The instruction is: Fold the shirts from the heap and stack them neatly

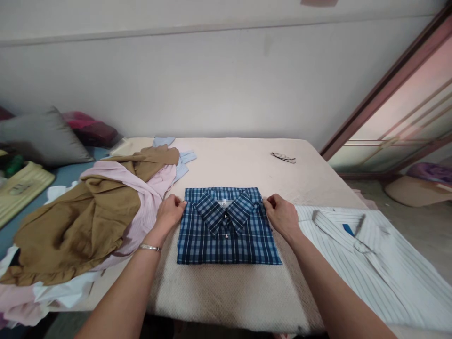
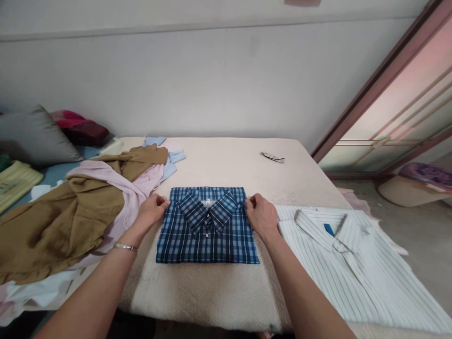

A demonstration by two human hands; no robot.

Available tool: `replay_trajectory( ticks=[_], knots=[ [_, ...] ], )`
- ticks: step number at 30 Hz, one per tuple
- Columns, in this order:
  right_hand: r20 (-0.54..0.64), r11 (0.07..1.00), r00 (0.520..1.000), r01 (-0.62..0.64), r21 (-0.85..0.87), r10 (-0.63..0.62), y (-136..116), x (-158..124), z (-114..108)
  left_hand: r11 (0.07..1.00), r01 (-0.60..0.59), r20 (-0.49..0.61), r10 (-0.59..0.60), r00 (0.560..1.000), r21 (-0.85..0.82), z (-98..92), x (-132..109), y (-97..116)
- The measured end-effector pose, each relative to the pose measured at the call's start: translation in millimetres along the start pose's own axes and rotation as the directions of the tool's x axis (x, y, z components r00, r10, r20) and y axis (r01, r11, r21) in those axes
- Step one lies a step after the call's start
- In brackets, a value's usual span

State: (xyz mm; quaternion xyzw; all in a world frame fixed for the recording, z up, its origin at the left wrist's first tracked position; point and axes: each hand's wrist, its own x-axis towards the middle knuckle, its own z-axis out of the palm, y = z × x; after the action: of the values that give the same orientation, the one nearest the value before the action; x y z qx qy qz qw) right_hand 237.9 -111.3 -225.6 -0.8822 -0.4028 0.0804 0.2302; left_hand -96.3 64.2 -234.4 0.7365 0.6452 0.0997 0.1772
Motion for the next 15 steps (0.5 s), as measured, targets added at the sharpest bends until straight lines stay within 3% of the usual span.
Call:
replay_trajectory(
  ticks=[3,5,11,15],
  knots=[
    [-0.037,0.995,0.996,0.081,0.066,-0.078,-1,2,5,0.995,-0.096,-0.103,0.094,0.990,-0.021,9.1,2,10],
    [-0.057,0.994,0.996,0.074,0.085,-0.069,0,8,11,0.996,-0.089,-0.147,0.085,0.986,-0.022,13.6,10,17],
    [0.043,0.966,0.998,-0.044,0.256,0.034,6,45,29,0.985,0.071,-0.086,-0.085,0.993,-0.157,14.3,41,30],
    [0.093,0.934,0.994,-0.084,0.346,0.055,13,60,40,0.956,0.063,-0.068,-0.086,0.994,-0.287,19.3,49,31]
  ],
)
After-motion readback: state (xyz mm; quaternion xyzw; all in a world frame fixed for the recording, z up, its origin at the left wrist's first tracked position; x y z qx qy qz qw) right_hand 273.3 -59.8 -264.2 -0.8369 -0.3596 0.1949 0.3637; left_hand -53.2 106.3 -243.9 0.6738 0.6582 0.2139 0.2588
